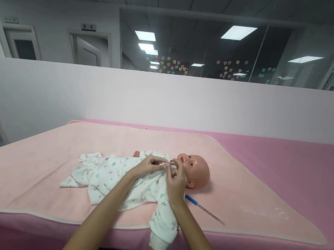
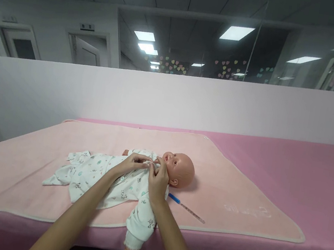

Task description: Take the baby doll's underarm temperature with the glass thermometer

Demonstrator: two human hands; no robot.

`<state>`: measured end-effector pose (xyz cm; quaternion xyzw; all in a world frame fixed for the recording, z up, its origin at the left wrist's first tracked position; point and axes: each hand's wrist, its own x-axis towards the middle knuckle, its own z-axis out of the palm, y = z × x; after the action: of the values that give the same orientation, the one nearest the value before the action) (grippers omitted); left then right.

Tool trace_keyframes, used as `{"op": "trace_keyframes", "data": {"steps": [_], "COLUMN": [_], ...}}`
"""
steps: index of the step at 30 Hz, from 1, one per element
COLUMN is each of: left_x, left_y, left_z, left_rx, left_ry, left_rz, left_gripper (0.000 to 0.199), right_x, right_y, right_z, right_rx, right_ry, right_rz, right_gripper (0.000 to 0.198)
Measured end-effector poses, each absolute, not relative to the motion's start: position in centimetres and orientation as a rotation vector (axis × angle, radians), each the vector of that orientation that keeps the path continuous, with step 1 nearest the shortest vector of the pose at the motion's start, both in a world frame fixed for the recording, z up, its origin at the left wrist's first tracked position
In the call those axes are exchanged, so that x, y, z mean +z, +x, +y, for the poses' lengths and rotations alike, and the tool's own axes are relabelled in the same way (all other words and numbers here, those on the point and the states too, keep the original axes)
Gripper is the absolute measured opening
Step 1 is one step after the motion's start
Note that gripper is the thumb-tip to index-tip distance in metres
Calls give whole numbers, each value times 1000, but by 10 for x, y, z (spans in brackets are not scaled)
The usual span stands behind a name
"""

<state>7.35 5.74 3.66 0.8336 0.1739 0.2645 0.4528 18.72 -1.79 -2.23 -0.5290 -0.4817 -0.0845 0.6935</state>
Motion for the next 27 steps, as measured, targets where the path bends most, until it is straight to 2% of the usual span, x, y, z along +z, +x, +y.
{"op": "trace_keyframes", "data": {"steps": [4, 6, 11, 21, 27], "left_x": [40, 39, 35, 34, 38], "left_y": [49, 38, 28, 30, 29], "left_z": [57, 57, 57, 58, 53], "left_rx": [618, 647, 744, 837, 776], "left_ry": [2056, 1965, 1775, 1769, 1837], "left_rz": [393, 412, 499, 600, 548], "left_gripper": [54, 55, 45, 34, 28], "right_x": [-20, -16, -1, -6, -5], "right_y": [186, 183, 168, 160, 162], "right_z": [-22, -24, -18, -16, -18], "right_rx": [-305, -425, -494, -606, -583], "right_ry": [-1199, -1159, -1139, -1408, -1317], "right_rz": [-1105, -1227, -1608, -1638, -1677], "right_gripper": [25, 24, 26, 15, 15]}}
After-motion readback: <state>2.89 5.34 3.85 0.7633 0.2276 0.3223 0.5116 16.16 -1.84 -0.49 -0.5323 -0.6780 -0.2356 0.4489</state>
